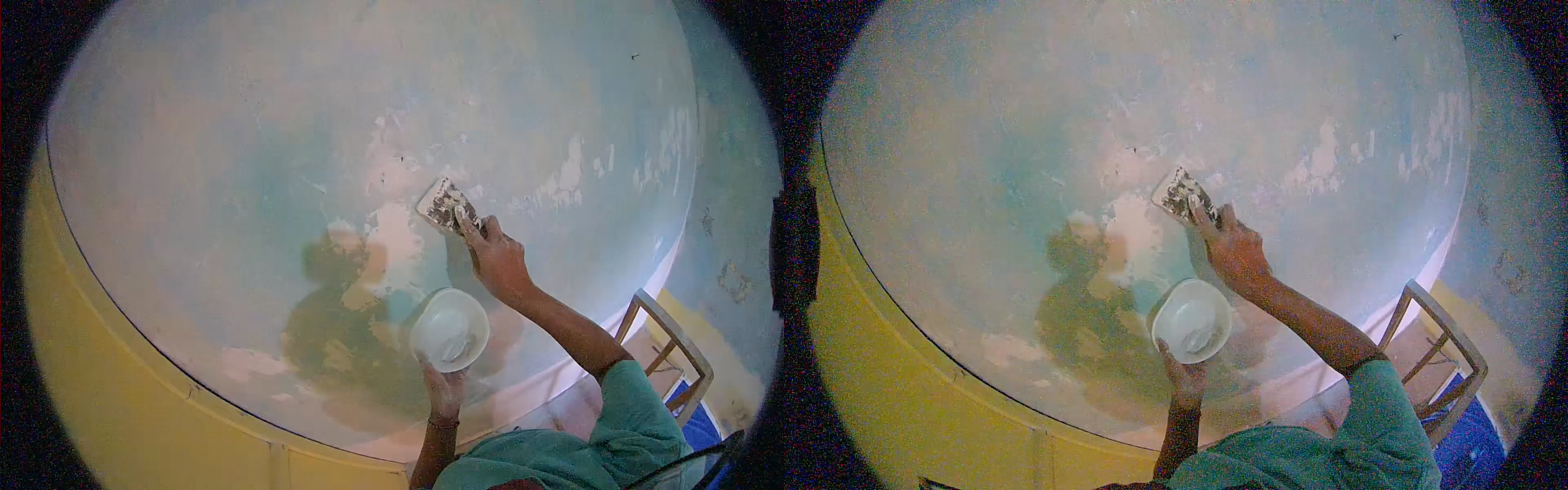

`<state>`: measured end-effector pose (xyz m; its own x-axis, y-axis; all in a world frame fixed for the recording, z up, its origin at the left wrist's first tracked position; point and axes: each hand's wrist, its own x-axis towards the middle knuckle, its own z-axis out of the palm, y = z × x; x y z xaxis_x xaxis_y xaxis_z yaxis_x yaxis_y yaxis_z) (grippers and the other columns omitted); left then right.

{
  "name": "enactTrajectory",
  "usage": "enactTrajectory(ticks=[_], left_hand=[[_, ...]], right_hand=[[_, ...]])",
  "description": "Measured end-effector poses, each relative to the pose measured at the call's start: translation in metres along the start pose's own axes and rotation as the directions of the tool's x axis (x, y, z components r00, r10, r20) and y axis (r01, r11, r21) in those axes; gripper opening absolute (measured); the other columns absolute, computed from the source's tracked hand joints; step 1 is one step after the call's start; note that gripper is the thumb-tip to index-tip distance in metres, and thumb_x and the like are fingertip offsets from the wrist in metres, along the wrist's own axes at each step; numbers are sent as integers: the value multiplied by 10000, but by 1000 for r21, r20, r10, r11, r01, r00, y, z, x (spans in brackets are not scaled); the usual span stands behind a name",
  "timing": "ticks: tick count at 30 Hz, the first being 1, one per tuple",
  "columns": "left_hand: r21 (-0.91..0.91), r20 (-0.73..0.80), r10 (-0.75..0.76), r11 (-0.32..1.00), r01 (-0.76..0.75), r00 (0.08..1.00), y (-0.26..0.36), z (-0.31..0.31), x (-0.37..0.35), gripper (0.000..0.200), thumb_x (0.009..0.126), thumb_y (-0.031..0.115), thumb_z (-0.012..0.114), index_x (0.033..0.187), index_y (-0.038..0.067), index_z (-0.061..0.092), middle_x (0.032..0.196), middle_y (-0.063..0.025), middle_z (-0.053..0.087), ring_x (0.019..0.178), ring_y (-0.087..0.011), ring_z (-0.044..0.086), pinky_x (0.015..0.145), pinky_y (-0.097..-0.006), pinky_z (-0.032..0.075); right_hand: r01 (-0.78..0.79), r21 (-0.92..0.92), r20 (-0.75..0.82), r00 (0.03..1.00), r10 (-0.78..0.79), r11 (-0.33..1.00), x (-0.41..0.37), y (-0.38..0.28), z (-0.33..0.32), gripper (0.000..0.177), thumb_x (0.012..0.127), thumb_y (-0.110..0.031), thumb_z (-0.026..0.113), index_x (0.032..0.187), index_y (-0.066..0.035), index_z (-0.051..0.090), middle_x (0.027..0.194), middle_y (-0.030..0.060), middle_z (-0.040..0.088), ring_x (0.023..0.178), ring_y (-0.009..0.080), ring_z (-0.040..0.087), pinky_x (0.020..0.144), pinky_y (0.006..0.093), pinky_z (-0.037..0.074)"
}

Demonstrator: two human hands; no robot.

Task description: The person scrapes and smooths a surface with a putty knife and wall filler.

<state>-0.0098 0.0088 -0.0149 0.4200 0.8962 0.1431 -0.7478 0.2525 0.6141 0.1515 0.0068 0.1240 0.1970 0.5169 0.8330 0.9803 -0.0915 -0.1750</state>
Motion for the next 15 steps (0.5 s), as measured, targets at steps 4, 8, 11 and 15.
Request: enactTrajectory(ticks=[4, 8, 11, 15], left_hand=[[57, 36, 60, 996, -62, 998, -2, -5, -5, 622, 835, 513, 364, 1290, 112, 225, 1279, -117, 325, 1145, -290, 365, 933, -453, 346], [-2, 0, 21, 1000, -21, 1000, 1, -10, -13, 632, 827, 525, 372, 1289, 118, 231, 1280, -118, 323, 1148, -295, 359, 925, -448, 357], [8, 38, 38, 999, -38, 999, 1, -21, -27, 634, 822, 529, 378, 1287, 124, 235, 1280, -120, 320, 1146, -298, 359, 915, -452, 366], [18, -42, 43, 999, -42, 998, -11, -19, -33, 633, 824, 528, 373, 1291, 128, 224, 1280, -110, 322, 1152, -289, 356, 912, -452, 372]], right_hand=[[22, 24, -50, 999, -21, 999, 5, -2, -3, 511, 733, -77, 539, 1220, -129, 394, 849, 137, 441, 603, 272, 551, 482, 374, 471], [45, 30, -61, 997, -43, 999, 5, -3, -6, 529, 736, -80, 502, 1243, -125, 355, 862, 151, 438, 626, 273, 562, 488, 385, 487], [70, 0, -111, 991, -70, 998, -7, -10, -14, 521, 728, -81, 508, 1229, -111, 367, 861, 154, 441, 642, 275, 564, 495, 381, 487], [65, 5, -105, 992, -64, 998, -2, -8, -16, 489, 728, -106, 552, 1197, -138, 418, 862, 124, 454, 600, 265, 553, 500, 375, 474]])
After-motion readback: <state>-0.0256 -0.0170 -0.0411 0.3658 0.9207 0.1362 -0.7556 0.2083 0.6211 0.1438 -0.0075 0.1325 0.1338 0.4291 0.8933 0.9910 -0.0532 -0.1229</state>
